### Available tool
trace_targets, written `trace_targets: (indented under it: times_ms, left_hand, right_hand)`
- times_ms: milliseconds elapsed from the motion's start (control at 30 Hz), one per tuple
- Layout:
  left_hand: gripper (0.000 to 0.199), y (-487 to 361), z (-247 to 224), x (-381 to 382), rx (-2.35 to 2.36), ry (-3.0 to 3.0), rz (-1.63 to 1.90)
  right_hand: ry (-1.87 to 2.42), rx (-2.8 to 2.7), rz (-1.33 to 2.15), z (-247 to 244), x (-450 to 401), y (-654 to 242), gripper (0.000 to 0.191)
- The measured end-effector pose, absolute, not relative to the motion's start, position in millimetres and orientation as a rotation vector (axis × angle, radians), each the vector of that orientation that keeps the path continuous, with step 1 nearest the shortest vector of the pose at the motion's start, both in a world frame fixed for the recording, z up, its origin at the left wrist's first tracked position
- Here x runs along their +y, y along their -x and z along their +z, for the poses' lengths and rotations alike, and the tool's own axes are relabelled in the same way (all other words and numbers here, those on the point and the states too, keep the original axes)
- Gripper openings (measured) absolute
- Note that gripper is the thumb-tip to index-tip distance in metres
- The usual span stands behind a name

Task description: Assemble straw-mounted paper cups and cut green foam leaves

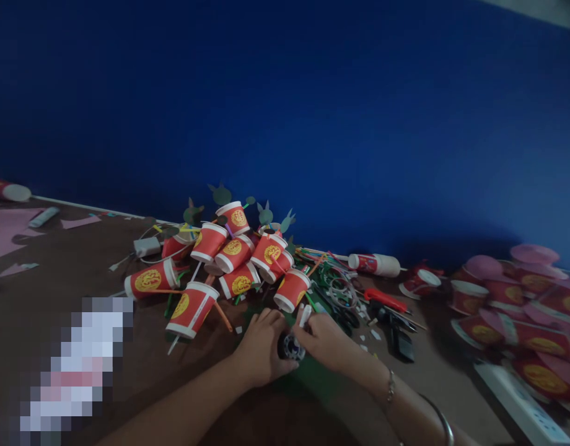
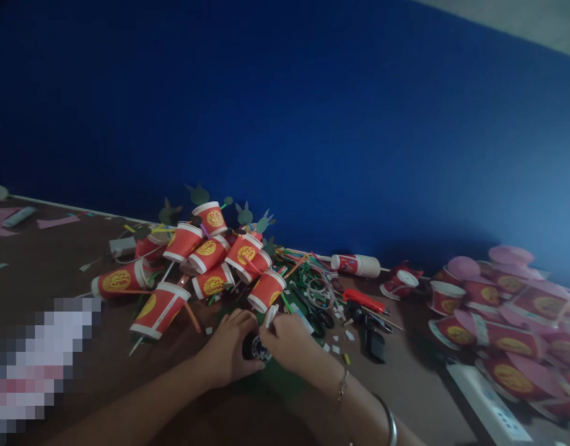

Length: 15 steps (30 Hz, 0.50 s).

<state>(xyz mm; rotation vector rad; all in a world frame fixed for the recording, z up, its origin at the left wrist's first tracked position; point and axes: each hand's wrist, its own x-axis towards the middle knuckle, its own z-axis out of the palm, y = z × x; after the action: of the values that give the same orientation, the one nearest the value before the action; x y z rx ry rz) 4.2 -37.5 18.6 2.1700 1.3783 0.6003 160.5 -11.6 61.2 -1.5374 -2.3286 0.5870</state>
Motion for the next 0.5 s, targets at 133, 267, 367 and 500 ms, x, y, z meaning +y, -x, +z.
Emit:
trace_targets:
  times_ms: [133,267,367,500]
  left_hand:
    - [0.050,-6,15,-37,1.416,-2.188,0.590]
    - [0.059,-6,12,-36,1.410,-2.201,0.605]
    - [0.052,-6,13,-36,1.397,-2.217,0.608]
    - [0.036,-7,14,-36,1.425,-2.213,0.592]
  right_hand:
    - [1.540,-2.722,0.245,72,-10,-150,0.030]
    - [1.398,-2.902,0.046,82,-14,-140,0.024]
    - [1.352,-2.909,0.001,85,-21,-138,0.020]
    - [1.301,-2.818,0.034,80,-37,-146,0.015]
